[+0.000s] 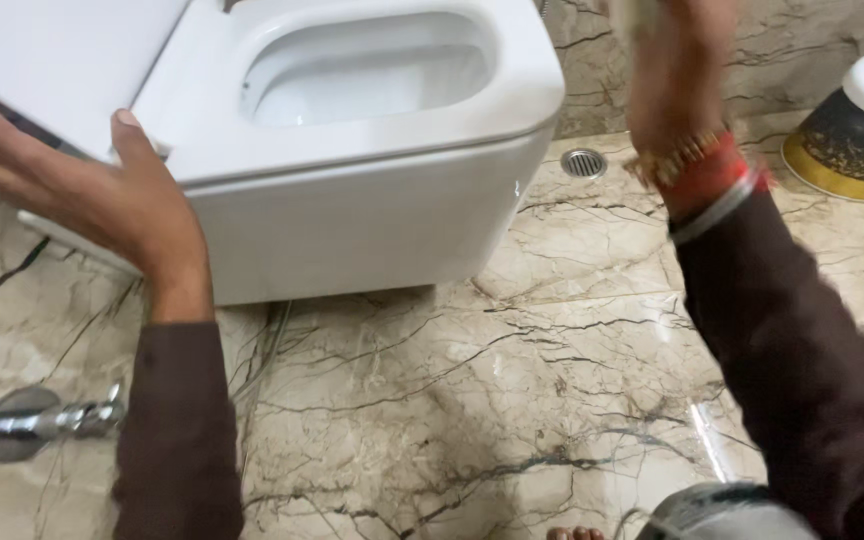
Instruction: The person fits a toilet seat and cleans the mounting area with a small white brush. They manipulate the seat cover and use their hands to secure the base to the wall-mounted toilet unit.
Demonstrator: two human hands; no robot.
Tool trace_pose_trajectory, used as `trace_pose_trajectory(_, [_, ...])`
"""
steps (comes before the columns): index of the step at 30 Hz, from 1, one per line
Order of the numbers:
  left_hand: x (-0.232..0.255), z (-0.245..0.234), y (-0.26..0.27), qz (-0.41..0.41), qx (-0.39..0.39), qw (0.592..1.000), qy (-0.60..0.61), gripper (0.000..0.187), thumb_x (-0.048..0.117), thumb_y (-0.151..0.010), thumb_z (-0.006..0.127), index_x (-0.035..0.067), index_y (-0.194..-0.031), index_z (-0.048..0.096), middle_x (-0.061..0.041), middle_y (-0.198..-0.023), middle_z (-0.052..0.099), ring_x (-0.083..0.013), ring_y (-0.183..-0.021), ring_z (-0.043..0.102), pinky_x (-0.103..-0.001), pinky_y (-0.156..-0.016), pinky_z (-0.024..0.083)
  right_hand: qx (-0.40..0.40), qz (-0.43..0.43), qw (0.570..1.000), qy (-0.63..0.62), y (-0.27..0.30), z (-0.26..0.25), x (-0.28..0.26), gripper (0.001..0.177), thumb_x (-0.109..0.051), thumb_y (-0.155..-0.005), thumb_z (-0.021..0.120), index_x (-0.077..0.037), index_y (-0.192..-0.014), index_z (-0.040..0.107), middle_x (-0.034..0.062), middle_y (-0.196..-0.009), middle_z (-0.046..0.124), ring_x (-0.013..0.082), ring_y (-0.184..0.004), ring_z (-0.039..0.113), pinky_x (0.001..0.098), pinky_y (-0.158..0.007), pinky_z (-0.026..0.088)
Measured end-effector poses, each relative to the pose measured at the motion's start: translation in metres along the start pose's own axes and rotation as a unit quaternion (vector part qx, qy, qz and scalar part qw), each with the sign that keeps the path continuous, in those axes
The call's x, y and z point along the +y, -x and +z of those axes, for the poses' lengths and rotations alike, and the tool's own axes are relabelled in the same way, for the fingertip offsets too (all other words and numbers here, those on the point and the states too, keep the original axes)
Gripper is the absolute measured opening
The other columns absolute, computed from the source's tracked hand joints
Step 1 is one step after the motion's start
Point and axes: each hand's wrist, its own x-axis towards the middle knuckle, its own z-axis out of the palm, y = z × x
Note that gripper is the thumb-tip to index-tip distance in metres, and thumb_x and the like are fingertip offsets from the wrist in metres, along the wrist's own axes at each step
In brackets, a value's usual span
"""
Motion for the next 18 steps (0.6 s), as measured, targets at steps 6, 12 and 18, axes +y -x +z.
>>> trace_pose_trajectory(6, [0.13,0.006,0.044,0.221,-0.265,0.937,0.058,0.032,0.021,-0.106,0.081,0.014,-0.133,0.067,-0.012,-0.152,0.058,-0.0306,-0.147,0.048,-0.041,-0.122,0.047,0.118,0.262,0.956,-0.065,0.142,-0.017,-0.028,0.052,-0.022,-0.103,0.071,-0.004,-0.149,0.052,0.0125,-0.142,0.064,0.0217,-0.129,0.064,0.0402,-0.107,0.06])
trace_pose_trajectory(12, [0.226,0.02,0.139,0.207,-0.311,0.915,0.152,0.027,0.021,-0.1,0.073,0.009,-0.124,0.068,-0.008,-0.121,0.07,-0.0253,-0.111,0.066,-0.038,-0.096,0.057,0.096,0.379,0.912,-0.123,0.196,0.046,0.001,0.061,-0.011,-0.091,0.072,-0.002,-0.147,0.047,0.0118,-0.137,0.061,0.0227,-0.125,0.065,0.0399,-0.096,0.066])
trace_pose_trajectory(18, [0.226,0.026,0.259,-0.246,-0.59,0.752,0.158,0.049,0.037,-0.098,0.06,0.011,-0.14,0.057,-0.004,-0.119,0.066,-0.0174,-0.099,0.069,-0.031,-0.078,0.059,0.018,0.346,0.936,0.061,0.251,0.06,0.036,0.058,-0.009,-0.09,0.079,0.0,-0.143,0.056,0.0192,-0.133,0.068,0.0261,-0.118,0.072,0.0377,-0.096,0.064])
